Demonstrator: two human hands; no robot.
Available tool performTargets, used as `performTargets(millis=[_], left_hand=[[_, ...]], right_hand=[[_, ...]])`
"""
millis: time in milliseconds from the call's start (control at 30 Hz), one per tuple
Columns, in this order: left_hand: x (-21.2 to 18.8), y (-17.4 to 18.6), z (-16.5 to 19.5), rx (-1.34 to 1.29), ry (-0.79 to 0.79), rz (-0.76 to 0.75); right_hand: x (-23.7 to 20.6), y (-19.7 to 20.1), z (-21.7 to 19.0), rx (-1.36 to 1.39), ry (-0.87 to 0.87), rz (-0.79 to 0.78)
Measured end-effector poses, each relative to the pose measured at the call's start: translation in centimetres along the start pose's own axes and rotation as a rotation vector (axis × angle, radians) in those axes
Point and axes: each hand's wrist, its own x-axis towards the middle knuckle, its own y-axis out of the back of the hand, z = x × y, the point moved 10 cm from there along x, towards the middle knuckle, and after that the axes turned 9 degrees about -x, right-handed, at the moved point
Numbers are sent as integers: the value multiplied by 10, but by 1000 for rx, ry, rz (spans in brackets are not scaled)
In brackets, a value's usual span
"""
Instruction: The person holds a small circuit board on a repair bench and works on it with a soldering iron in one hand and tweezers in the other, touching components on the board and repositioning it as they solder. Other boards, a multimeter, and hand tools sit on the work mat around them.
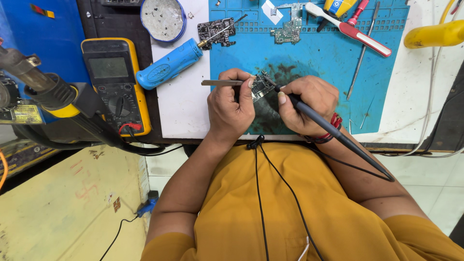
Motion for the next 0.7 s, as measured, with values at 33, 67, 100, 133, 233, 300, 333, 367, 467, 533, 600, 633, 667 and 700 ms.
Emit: performTargets(millis=[33,67,100,133,233,300,333,367,467,533,600,633,667,700], left_hand=[[0,0,0,-2,1,0],[0,-1,1,1,-9,-1],[0,0,2,4,-19,-3],[0,0,3,8,-30,-4],[0,0,2,5,-19,-3],[0,0,2,1,-12,-4],[0,-1,2,-1,-9,-4],[0,0,1,2,-3,-4],[0,0,1,7,1,-3],[0,1,3,5,-17,1],[0,0,2,10,-12,-2],[0,0,2,13,-9,-3],[0,0,2,6,-14,-2],[0,0,2,-1,-18,-2]], right_hand=[[0,0,0,-2,1,0],[0,1,1,-3,-1,-2],[0,0,0,-3,-3,-4],[0,0,1,-4,-4,-5],[0,0,1,-8,-4,-4],[0,0,1,-6,-7,-7],[0,0,2,-5,-8,-9],[0,0,1,-3,-7,-7],[0,1,1,6,-3,-3],[0,0,1,17,-2,-3],[0,1,1,13,4,-4],[0,0,0,11,6,-5],[0,0,0,13,3,-4],[0,0,1,15,0,-3]])
